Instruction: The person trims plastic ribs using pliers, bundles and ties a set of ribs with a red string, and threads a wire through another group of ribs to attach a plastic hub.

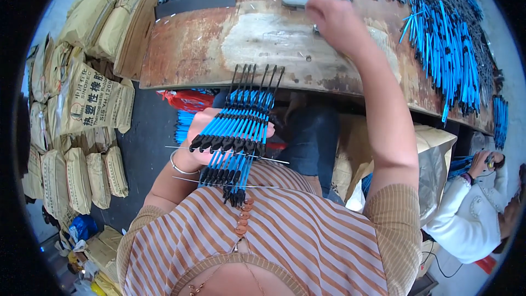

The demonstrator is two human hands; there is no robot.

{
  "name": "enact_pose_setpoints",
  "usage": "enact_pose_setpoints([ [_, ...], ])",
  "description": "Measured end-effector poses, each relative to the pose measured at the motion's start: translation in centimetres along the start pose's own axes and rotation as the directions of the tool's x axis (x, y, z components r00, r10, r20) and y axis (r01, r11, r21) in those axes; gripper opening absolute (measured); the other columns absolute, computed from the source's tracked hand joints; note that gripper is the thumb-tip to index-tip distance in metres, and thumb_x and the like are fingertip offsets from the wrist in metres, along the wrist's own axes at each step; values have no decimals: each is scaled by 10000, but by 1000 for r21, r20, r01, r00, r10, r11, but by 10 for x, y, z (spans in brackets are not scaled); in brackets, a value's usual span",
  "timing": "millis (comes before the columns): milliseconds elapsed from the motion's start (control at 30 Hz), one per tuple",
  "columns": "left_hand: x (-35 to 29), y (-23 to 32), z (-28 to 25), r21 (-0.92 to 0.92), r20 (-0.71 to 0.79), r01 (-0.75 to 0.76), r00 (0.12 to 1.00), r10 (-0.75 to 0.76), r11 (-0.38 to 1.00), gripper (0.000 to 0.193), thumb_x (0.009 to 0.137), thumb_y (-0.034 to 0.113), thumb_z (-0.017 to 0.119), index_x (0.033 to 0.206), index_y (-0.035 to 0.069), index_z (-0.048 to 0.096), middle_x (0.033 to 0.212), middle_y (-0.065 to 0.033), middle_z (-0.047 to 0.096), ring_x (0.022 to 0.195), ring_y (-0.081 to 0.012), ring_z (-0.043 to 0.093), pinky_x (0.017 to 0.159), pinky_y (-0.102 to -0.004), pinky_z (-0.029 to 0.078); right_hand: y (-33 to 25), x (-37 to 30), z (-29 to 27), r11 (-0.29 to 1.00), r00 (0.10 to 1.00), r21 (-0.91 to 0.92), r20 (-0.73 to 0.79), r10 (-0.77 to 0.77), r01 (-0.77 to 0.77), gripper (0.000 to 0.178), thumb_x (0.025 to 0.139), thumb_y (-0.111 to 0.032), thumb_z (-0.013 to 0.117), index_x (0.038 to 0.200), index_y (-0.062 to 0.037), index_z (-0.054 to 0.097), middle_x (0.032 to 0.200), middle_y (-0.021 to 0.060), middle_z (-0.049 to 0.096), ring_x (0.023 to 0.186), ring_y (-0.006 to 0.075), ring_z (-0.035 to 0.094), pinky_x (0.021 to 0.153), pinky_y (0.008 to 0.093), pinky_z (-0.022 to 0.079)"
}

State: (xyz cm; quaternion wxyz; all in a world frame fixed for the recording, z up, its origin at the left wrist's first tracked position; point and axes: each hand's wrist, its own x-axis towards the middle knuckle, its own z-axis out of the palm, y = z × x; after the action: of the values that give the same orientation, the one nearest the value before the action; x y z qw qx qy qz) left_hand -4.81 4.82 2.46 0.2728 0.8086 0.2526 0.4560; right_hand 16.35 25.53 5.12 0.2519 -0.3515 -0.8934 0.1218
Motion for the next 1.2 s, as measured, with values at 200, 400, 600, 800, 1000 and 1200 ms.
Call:
enact_pose_setpoints([
  [200,1,8,3,-108,6,139,990,-140,984,244,691,64,633,923,-12,632,940,-158,631,780,-312,630,698,-350,504,-30,-85,8,998,985,64,172,-18,7,213,761,-32,598,963,-70,651,800,150,610,734,311,590,657,363,477],
  [400,6,8,6,-200,-11,101,994,-105,975,241,696,81,631,926,8,636,943,-156,632,779,-316,630,690,-348,504,-41,-93,11,996,974,-62,214,76,-64,221,751,-29,594,954,-84,663,786,140,602,725,312,588,650,384,475],
  [600,-1,1,6,66,64,19,998,-23,998,248,683,94,645,915,8,635,935,-152,634,779,-311,632,680,-357,507,-44,-89,16,995,973,-75,215,79,-64,217,757,-27,583,944,-94,669,785,129,598,713,311,587,640,384,476],
  [800,-5,-2,7,-31,60,18,998,-16,999,258,684,107,644,917,-3,633,936,-148,637,795,-307,633,687,-358,511,-37,-81,26,998,981,-66,193,14,-1,208,760,-35,585,940,-96,669,788,120,597,719,307,591,639,374,480],
  [1000,-13,-1,11,-137,11,111,994,-110,984,271,694,118,637,938,0,637,946,-138,641,825,-305,632,724,-351,510,-35,-68,33,996,976,-6,198,-91,94,162,773,-53,585,916,-75,659,784,119,589,724,306,593,643,372,480],
  [1200,-12,0,9,-95,21,72,997,-70,993,285,701,141,630,949,1,638,949,-136,642,832,-303,632,741,-351,507,-37,-55,38,989,970,10,194,-149,150,119,766,-54,596,876,-32,633,789,120,589,721,310,588,641,369,477],
])
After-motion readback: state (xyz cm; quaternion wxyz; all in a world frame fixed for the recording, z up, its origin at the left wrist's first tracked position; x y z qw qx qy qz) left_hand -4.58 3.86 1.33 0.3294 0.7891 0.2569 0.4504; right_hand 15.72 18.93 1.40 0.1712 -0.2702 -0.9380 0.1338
